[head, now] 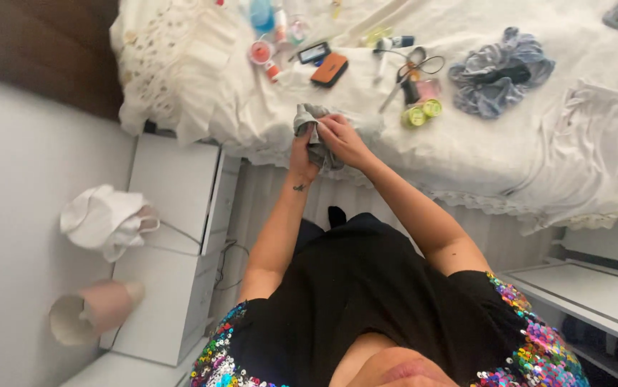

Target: The recorder cleans various household and personal items such as a brush, scissors, and bottles using a cloth and spray.

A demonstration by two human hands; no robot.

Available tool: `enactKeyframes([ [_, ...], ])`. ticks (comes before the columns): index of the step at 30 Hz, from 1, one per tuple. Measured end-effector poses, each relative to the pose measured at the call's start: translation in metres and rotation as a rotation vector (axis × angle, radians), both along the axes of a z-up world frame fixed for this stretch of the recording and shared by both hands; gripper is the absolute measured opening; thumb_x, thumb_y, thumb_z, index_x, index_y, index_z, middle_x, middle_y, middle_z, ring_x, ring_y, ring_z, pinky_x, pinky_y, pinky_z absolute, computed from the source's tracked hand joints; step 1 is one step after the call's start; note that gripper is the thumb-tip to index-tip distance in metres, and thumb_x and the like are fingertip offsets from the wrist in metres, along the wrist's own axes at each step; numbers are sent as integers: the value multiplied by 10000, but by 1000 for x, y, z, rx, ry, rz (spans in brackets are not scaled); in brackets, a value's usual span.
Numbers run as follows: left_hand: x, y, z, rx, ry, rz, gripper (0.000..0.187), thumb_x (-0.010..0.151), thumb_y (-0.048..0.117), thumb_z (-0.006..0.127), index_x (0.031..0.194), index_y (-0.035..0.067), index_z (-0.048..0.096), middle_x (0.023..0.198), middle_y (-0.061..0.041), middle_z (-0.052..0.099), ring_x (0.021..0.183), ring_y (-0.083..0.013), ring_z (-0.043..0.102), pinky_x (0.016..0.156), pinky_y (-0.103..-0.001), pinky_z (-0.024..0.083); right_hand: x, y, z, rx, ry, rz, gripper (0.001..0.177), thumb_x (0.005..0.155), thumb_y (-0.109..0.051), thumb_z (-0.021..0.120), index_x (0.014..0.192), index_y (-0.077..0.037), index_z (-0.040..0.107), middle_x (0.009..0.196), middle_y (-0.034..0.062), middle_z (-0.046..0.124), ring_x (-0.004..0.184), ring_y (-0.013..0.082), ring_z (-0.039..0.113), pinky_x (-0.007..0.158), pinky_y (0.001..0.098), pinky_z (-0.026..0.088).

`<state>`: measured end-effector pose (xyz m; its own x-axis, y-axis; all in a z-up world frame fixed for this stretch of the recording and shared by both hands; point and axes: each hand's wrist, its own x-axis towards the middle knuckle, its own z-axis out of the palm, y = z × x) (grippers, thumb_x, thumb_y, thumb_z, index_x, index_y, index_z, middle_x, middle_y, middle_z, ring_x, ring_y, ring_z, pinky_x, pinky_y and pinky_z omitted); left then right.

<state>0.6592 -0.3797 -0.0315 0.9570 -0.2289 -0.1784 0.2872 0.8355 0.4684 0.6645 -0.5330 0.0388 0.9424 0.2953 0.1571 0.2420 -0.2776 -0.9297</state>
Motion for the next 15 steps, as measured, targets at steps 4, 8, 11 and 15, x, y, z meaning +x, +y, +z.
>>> enactKeyframes([
  [4, 24, -18, 9, -85, 94, -68, 302, 1106, 292, 578, 1312, 75, 622, 1194, -56, 698, 1086, -220, 677, 954, -396, 541, 28, -36, -7, 161, 149, -163, 366, 1104, -302, 496, 1185, -47, 746, 1147, 104, 704, 1050, 221, 670, 934, 332, 528],
  [8, 55, -23, 21, -73, 287, -72, 312, 1017, 323, 578, 1239, 117, 653, 1148, -38, 712, 1051, -227, 690, 935, -405, 556, 75, -70, -84, 379, 503, -536, 341, 1031, -335, 556, 1163, -39, 665, 1073, 79, 707, 806, 223, 670, 583, 330, 521],
  [11, 89, -11, -2, -173, 261, -77, 298, 1044, 322, 576, 1236, 111, 661, 1139, -42, 711, 1052, -218, 689, 957, -396, 555, 114, -96, -169, 206, 454, -686, 362, 977, -350, 628, 1155, -36, 657, 1068, 103, 711, 856, 223, 694, 613, 341, 591],
  [15, 129, 3, -18, -156, 254, -52, 268, 1037, 273, 546, 1226, 118, 655, 1129, -37, 717, 1038, -204, 692, 980, -380, 548, 164, -132, -295, -316, 415, -842, 485, 914, -408, 741, 1163, -2, 651, 1155, 219, 697, 1086, 365, 664, 948, 449, 525],
])
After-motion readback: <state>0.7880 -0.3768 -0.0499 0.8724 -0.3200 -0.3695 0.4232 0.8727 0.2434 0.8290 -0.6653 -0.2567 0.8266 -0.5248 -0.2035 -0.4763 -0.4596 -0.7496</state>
